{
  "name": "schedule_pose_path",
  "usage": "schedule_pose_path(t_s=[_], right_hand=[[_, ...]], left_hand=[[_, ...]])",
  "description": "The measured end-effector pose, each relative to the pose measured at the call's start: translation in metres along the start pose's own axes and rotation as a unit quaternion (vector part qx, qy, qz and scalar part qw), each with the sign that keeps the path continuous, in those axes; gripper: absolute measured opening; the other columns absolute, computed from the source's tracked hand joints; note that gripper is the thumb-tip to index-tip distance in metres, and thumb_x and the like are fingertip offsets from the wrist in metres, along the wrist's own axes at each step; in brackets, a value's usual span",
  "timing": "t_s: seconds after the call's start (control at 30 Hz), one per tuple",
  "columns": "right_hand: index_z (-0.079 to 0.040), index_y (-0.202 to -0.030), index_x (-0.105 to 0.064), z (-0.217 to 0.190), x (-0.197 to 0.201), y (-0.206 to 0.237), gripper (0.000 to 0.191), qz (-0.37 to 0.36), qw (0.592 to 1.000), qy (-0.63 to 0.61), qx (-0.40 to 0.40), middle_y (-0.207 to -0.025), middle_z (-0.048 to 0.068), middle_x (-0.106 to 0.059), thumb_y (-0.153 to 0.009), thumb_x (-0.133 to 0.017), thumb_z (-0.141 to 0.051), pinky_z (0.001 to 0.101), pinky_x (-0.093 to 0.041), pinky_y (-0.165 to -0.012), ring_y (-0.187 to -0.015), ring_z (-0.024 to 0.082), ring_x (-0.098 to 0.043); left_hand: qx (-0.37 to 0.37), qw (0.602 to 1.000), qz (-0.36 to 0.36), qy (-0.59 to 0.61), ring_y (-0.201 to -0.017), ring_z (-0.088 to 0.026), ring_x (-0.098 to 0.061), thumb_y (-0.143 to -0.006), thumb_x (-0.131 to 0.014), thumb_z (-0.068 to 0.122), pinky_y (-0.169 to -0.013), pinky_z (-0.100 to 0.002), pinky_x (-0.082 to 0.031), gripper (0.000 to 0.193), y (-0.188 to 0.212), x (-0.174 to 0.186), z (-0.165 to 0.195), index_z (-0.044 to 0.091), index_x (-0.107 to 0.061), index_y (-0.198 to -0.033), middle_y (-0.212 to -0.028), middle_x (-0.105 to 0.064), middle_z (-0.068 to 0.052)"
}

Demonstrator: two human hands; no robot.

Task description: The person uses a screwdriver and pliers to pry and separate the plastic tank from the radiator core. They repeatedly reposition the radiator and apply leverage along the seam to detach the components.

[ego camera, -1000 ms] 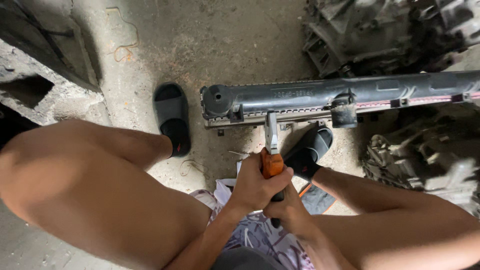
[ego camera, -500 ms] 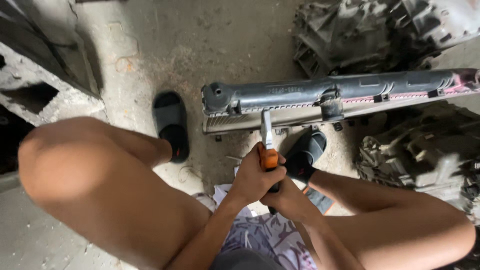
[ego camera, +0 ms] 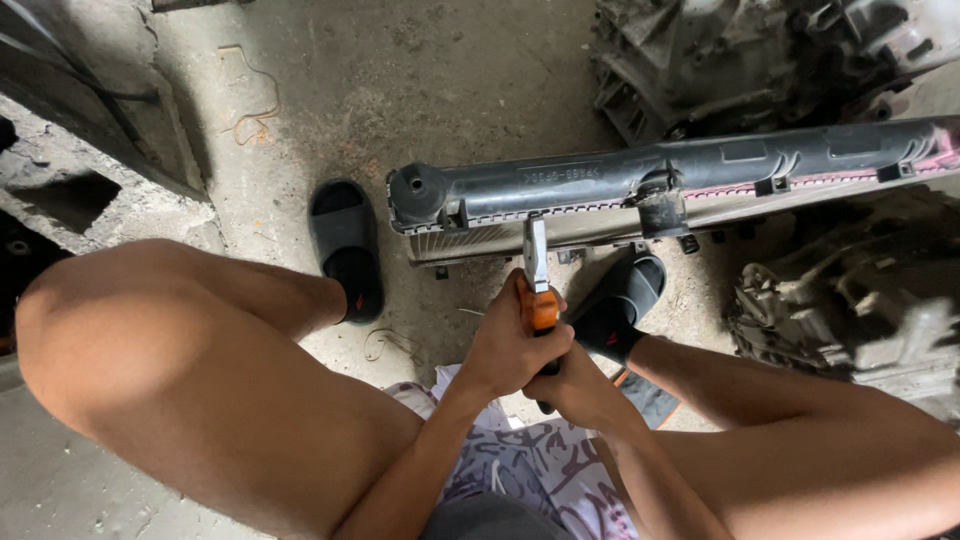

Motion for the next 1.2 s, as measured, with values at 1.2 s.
schedule_pose_path(t_s=[1.2], right_hand=[[0.003, -0.102, -0.059, -0.036, -0.011, 0.05, 0.046, 0.014, 0.979, -0.201, -0.01, -0.077, 0.008, -0.061, -0.057, -0.064, -0.003, 0.0311, -0.045, -0.059, -0.068, 0.017, -0.058]], left_hand=[[0.044, 0.998, 0.035, 0.035, -0.07, -0.012, -0.062, -0.085, -0.076, 0.035, -0.064, -0.031, -0.052, 0.037, 0.025, -0.008, 0.032, 0.0, -0.068, -0.092, -0.078, -0.068, -0.004]])
Point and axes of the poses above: each hand's wrist, its own y-axis away from the middle knuckle, its own x-axis out of the back of the hand, z = x × y, the point moved 8 cm from there along -y, towards the middle knuckle
